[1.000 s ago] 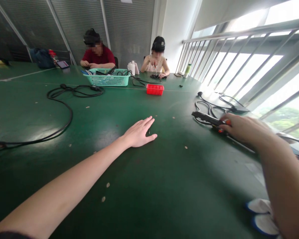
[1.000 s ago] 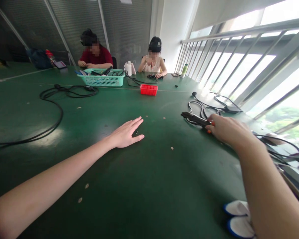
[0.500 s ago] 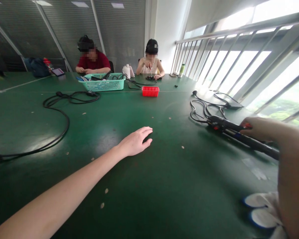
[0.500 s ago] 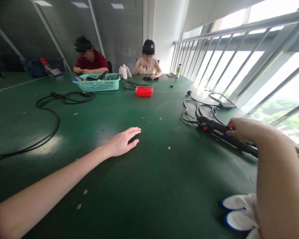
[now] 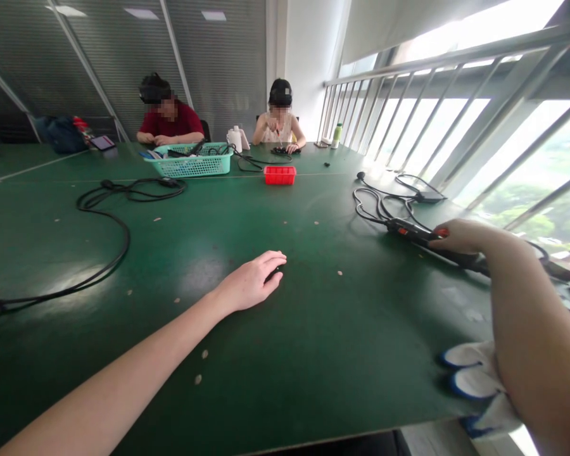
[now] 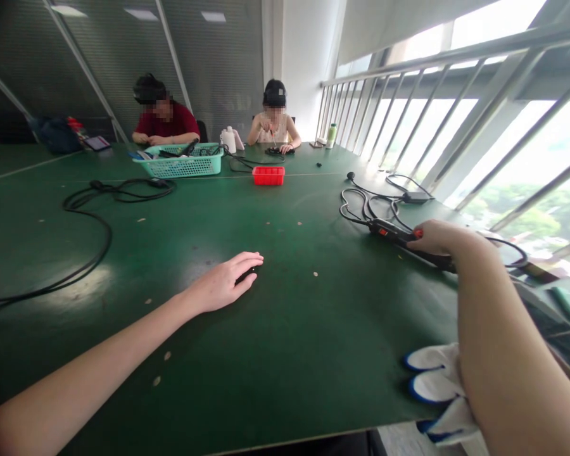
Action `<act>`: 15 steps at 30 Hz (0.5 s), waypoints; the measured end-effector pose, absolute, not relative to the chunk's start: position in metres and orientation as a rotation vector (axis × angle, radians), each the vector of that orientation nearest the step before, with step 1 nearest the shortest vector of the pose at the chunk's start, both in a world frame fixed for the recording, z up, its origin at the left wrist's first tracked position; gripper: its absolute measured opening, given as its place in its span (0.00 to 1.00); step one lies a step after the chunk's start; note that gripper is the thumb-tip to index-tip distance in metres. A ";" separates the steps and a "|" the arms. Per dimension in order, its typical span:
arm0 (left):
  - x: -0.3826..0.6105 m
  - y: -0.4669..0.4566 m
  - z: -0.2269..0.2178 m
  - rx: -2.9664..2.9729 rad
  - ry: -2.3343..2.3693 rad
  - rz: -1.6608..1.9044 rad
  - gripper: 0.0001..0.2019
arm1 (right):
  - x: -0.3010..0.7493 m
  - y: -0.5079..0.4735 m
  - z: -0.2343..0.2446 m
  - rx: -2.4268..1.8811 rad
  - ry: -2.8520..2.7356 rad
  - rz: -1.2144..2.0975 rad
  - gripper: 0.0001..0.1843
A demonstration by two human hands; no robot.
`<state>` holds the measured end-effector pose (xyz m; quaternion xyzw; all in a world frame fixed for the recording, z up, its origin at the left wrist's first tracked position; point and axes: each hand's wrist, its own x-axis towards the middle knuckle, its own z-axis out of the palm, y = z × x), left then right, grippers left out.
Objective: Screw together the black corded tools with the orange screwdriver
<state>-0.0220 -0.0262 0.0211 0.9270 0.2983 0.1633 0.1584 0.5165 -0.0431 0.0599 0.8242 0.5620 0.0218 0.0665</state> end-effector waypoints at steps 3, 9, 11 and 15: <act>-0.015 -0.027 0.021 2.642 0.799 0.453 0.20 | 0.500 -0.042 0.065 2.387 1.749 -0.126 0.13; 0.007 -0.043 0.022 2.619 0.545 0.382 0.20 | 0.400 -0.024 0.060 2.173 2.044 0.097 0.18; 0.009 -0.047 0.023 2.611 0.538 0.383 0.22 | 0.353 -0.021 0.054 2.085 2.173 0.294 0.18; 0.007 -0.050 0.024 2.585 0.599 0.427 0.25 | 0.275 -0.022 0.046 1.891 2.441 0.430 0.20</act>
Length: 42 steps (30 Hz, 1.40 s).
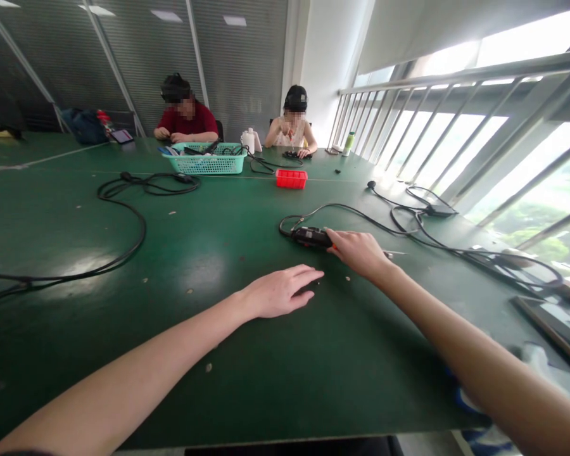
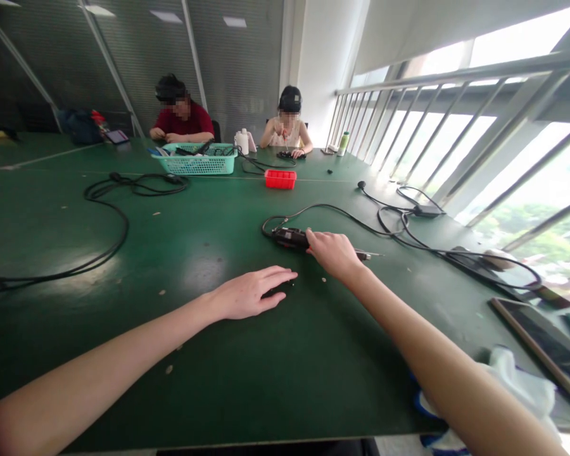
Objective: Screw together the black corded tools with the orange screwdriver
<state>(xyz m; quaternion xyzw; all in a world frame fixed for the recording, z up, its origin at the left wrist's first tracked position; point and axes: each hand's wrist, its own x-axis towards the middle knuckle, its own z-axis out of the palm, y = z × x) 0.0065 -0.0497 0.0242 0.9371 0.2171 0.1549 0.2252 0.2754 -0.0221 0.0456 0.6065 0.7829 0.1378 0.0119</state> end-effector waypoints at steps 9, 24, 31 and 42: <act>-0.011 -0.026 0.023 2.654 0.728 0.832 0.17 | 0.241 -0.031 0.028 1.834 2.679 0.568 0.27; -0.026 0.023 -0.004 2.641 1.301 0.718 0.25 | 0.251 -0.040 0.039 1.983 2.784 0.578 0.25; -0.025 0.020 -0.002 2.605 1.322 0.698 0.26 | 0.250 -0.035 0.034 1.969 2.747 0.434 0.23; -0.025 0.016 0.001 2.697 1.233 0.815 0.26 | 0.247 -0.028 0.034 2.153 2.516 0.362 0.25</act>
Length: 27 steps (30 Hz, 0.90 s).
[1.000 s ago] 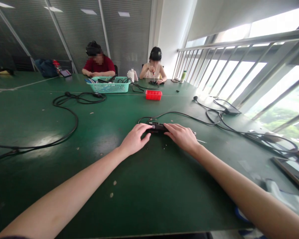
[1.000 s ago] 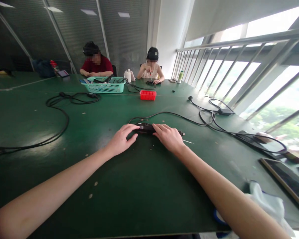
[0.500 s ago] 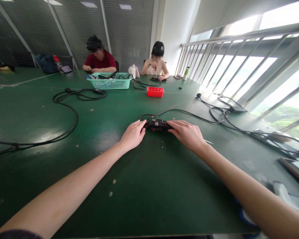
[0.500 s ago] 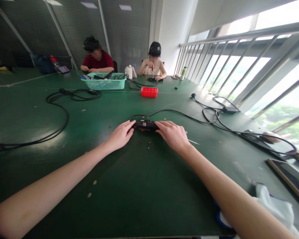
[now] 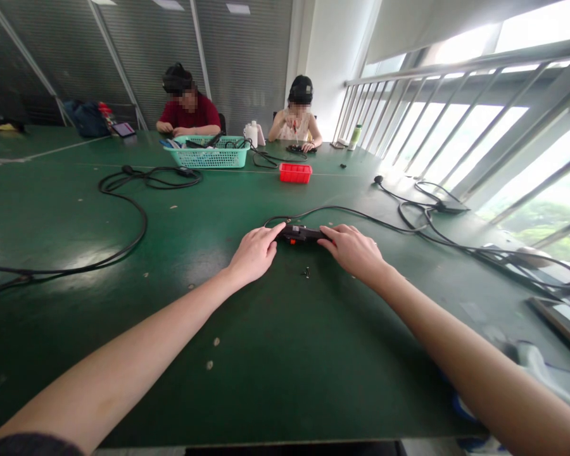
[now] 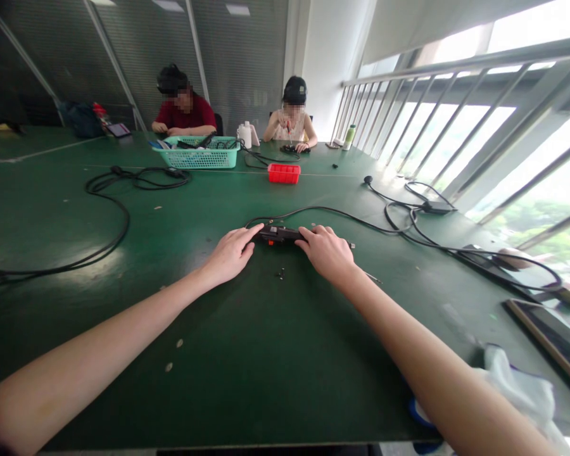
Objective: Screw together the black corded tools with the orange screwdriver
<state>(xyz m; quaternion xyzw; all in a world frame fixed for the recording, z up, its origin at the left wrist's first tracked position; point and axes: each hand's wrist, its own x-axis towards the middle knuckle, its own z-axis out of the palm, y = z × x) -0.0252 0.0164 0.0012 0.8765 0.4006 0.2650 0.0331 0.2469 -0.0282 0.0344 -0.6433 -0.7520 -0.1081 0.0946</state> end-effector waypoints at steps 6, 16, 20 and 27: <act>-0.022 0.007 0.009 2.703 1.358 0.800 0.24 | 0.270 -0.029 0.037 -1.798 -2.327 -0.114 0.28; -0.023 0.011 0.012 2.607 1.196 0.790 0.24 | 0.268 -0.033 0.043 -1.710 -2.448 -0.120 0.27; -0.020 0.014 0.011 2.619 1.146 0.763 0.23 | 0.262 -0.034 0.048 -1.764 -2.449 -0.083 0.27; -0.013 0.021 0.008 2.605 1.225 0.764 0.22 | 0.257 -0.033 0.041 -1.876 -2.323 -0.153 0.26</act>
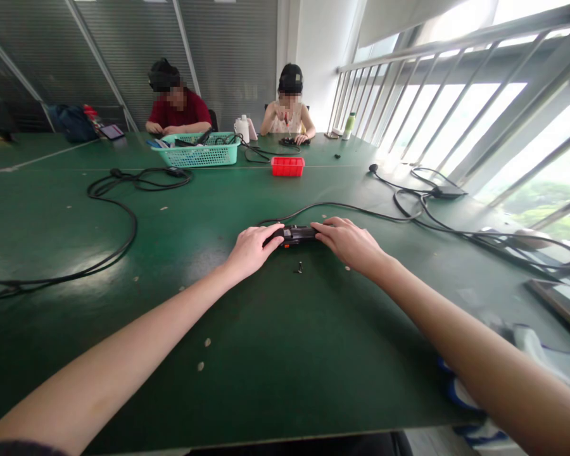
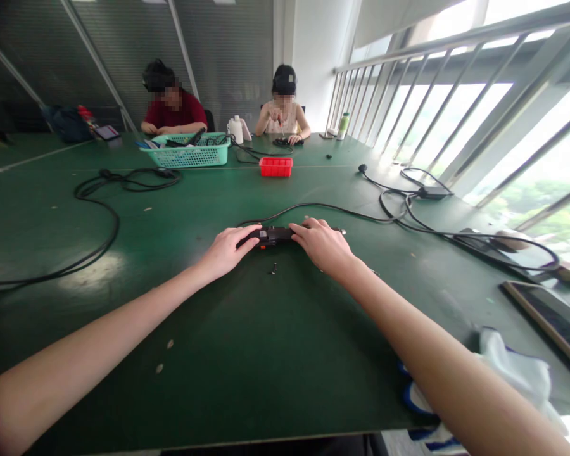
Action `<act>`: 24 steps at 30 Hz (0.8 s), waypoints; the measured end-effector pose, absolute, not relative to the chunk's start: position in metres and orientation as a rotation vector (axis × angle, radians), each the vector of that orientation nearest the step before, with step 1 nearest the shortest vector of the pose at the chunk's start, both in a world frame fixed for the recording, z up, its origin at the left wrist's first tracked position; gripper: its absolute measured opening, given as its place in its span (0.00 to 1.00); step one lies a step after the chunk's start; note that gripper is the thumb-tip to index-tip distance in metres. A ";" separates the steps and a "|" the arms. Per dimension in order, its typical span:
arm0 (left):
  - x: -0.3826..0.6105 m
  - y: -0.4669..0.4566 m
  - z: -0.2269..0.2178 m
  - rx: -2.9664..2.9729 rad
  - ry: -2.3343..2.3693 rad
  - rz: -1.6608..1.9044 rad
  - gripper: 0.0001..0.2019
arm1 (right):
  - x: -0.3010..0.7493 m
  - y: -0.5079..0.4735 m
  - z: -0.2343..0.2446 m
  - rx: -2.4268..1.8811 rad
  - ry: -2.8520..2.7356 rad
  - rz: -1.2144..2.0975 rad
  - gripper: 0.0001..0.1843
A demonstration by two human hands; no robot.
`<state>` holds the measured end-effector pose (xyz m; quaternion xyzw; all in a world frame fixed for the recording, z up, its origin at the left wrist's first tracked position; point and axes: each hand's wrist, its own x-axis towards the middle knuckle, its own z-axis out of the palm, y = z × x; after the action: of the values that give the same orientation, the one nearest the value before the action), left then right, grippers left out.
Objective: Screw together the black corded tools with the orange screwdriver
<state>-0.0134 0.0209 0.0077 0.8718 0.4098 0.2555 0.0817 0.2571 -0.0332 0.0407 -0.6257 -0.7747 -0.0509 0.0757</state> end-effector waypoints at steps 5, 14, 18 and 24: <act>-0.014 0.025 0.004 2.592 1.194 0.798 0.21 | 0.250 -0.045 0.042 -1.705 -2.209 -0.264 0.20; -0.017 0.016 0.007 2.703 1.096 0.719 0.26 | 0.239 -0.058 0.042 -1.219 -2.614 0.203 0.18; -0.016 0.014 0.005 2.717 1.101 0.723 0.28 | 0.240 -0.055 0.040 -1.177 -2.616 0.298 0.14; -0.016 0.014 0.006 2.717 1.061 0.697 0.26 | 0.236 -0.058 0.046 -1.290 -2.623 0.270 0.13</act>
<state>-0.0158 0.0138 0.0065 0.9037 0.3527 0.2319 0.0712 0.2361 -0.0580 0.0458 -0.4372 -0.8888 0.0914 0.1028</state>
